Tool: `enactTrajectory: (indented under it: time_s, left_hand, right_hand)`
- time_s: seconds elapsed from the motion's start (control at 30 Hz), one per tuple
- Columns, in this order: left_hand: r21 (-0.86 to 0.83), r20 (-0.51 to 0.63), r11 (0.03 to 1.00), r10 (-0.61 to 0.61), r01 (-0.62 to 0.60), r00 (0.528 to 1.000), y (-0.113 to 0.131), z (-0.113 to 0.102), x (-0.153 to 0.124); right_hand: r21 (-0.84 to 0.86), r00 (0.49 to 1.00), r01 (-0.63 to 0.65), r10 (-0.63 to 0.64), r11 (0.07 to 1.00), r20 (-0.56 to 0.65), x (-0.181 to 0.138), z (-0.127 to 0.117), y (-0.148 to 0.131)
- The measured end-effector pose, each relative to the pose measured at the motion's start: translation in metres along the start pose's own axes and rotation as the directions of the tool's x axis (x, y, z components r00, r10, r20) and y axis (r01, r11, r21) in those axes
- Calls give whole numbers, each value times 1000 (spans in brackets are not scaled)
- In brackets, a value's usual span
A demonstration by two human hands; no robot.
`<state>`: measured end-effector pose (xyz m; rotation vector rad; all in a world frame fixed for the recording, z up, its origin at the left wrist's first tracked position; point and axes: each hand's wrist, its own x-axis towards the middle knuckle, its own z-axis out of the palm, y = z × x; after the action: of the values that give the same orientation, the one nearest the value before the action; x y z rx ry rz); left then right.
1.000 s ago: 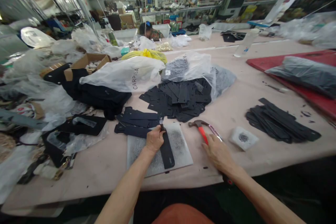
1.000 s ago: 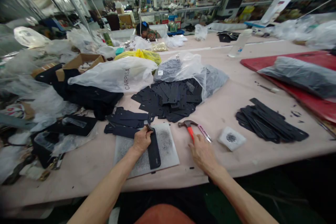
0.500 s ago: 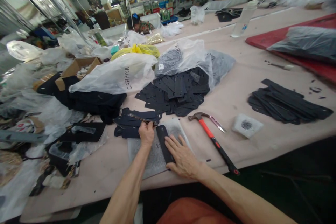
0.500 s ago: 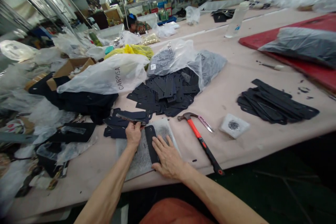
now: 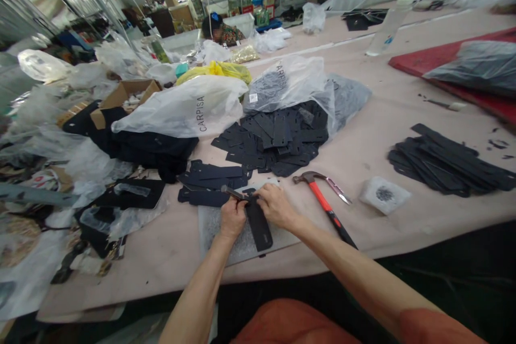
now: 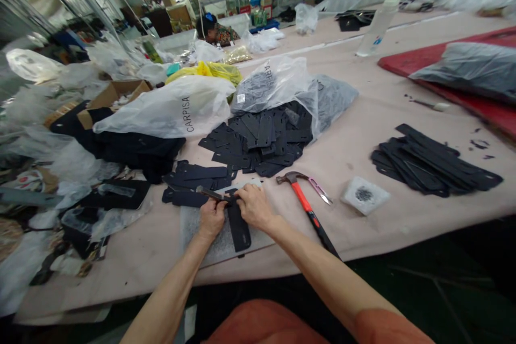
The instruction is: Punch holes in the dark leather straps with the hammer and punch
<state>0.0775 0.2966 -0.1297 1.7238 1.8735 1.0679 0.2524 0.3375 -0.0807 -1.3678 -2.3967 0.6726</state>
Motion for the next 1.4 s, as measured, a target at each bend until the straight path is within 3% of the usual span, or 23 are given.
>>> enactTrajectory:
  time_s: [0.13, 0.37, 0.53, 0.8, 0.97, 1.07, 1.2, 1.3, 1.37, 1.4]
  left_hand:
    - [54, 12, 998, -20, 20, 1000, -2, -1, 0]
    - [4, 30, 1000, -3, 3, 1000, -3, 0, -1]
    - [18, 30, 1000, -14, 14, 999, -3, 0, -1]
    - [14, 21, 1000, -18, 18, 1000, -2, -1, 0]
    - [-39, 18, 999, -19, 20, 1000, -1, -2, 0]
    - [-64, 17, 998, -14, 15, 1000, -1, -2, 0]
    - [-63, 18, 998, -6, 7, 1000, -2, -1, 0]
    - [-45, 7, 999, -12, 12, 1000, -2, 0, 0]
    - [-37, 11, 999, -21, 21, 1000, -1, 0, 0]
    - [-35, 12, 999, -23, 23, 1000, -1, 0, 0]
  right_hand:
    - [-84, 999, -28, 30, 996, 24, 23, 10, 1]
    - [-120, 997, -39, 31, 992, -74, 14, 29, -4]
    - [-166, 996, -83, 75, 983, -56, 16, 34, -7]
    - [81, 993, -59, 67, 995, -99, 12, 22, -6]
    - [351, 969, -192, 233, 916, -80, -57, -20, 4]
    - [361, 934, -325, 357, 874, -24, -121, -41, 18]
    - [99, 878, -478, 473, 873, 71, -208, -49, 48]
    - [-229, 783, -567, 605, 791, 149, -267, -42, 70]
    - [-429, 745, -554, 655, 714, 127, -293, -38, 78]
    - [-494, 756, -521, 645, 696, 113, -299, -36, 78]
